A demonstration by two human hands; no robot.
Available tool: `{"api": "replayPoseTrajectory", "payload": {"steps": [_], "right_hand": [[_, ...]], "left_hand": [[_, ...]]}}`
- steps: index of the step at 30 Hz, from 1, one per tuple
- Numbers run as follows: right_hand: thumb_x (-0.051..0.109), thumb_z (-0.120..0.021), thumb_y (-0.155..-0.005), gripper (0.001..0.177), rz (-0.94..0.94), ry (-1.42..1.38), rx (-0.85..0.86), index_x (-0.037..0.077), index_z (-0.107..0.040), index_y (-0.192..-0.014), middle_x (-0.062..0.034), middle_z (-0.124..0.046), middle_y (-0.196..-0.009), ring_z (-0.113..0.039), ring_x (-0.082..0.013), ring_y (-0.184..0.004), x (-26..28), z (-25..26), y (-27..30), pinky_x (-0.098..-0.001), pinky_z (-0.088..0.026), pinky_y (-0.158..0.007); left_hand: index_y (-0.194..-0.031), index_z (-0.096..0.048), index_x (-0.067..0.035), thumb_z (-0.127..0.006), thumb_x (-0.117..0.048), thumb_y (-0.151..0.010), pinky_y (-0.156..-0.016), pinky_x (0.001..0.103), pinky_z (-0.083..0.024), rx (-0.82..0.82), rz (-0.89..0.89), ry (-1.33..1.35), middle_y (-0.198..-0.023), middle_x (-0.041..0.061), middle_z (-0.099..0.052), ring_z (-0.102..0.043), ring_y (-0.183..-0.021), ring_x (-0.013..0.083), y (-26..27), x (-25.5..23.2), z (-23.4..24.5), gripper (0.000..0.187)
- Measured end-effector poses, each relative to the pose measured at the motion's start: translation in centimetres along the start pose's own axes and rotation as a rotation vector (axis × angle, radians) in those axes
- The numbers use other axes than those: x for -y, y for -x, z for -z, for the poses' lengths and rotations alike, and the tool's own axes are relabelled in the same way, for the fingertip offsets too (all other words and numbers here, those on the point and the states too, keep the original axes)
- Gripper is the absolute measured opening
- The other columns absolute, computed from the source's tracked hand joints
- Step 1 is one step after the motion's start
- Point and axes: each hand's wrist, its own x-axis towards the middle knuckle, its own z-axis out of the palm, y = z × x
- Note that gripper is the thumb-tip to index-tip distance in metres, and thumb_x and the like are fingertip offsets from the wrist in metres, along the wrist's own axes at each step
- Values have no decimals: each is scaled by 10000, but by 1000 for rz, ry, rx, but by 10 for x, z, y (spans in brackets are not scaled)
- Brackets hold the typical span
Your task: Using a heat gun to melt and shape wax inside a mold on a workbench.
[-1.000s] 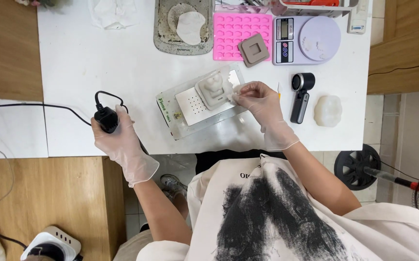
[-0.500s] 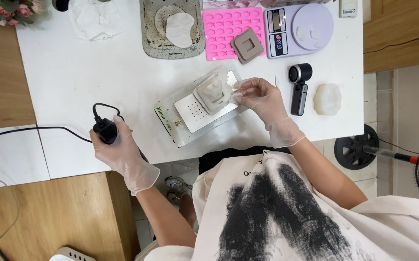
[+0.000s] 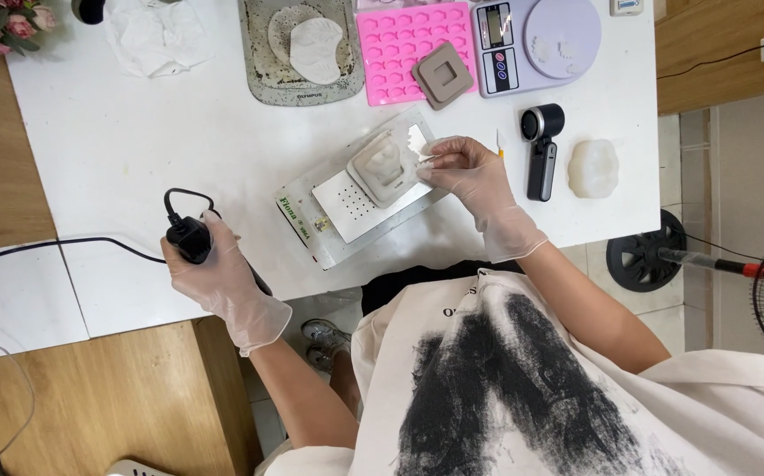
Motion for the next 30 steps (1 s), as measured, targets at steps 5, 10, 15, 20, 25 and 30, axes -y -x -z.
{"api": "replayPoseTrajectory", "payload": {"steps": [5, 10, 15, 20, 25, 30], "right_hand": [[2, -805, -818, 350, -2, 33, -6, 5, -660, -1137, -59, -719, -975, -713, -136, -930, 2, -2, -1, -260, -595, -850], [-4, -818, -817, 357, 6, 63, -11, 8, -658, -1135, -63, -714, -1010, -703, -134, -952, 0, -3, -6, -261, -598, -873], [-20, -817, -794, 363, -5, 0, -7, 7, -650, -1116, -70, -722, -1035, -715, -149, -947, -4, -2, -9, -282, -623, -867], [-23, -820, -797, 355, 4, -13, -4, 5, -656, -1111, -71, -723, -1037, -713, -146, -940, -3, -3, -9, -280, -621, -858], [-12, -829, -802, 344, -8, 4, -4, 8, -672, -1108, -74, -717, -1009, -711, -145, -919, -3, -4, -8, -279, -619, -837], [-10, -832, -802, 335, 10, -5, -18, 6, -676, -1097, -71, -717, -1027, -706, -140, -926, -6, -5, -6, -268, -611, -854]], "left_hand": [[-961, -596, -13, -743, -112, -976, -633, 259, -594, -10, -1, -33, -825, 50, -667, -650, -677, 108, -2, 1, 0, 177], [-975, -591, 0, -746, -112, -994, -643, 263, -589, -1, -19, -5, -825, 59, -661, -648, -689, 115, -2, 5, 1, 192], [-984, -610, -14, -752, -116, -972, -629, 260, -601, -24, -4, -31, -813, 45, -672, -653, -674, 104, -2, 2, 1, 175], [-965, -596, -16, -751, -113, -989, -641, 260, -589, -19, -20, -53, -810, 44, -662, -648, -680, 107, 0, -2, 0, 185], [-953, -592, -12, -750, -98, -984, -648, 264, -598, -9, -12, 1, -812, 45, -660, -647, -686, 110, 0, -2, -1, 183], [-970, -597, -11, -756, -96, -979, -636, 261, -600, -1, -27, -4, -805, 49, -667, -651, -675, 108, -1, -1, -1, 181]]}}
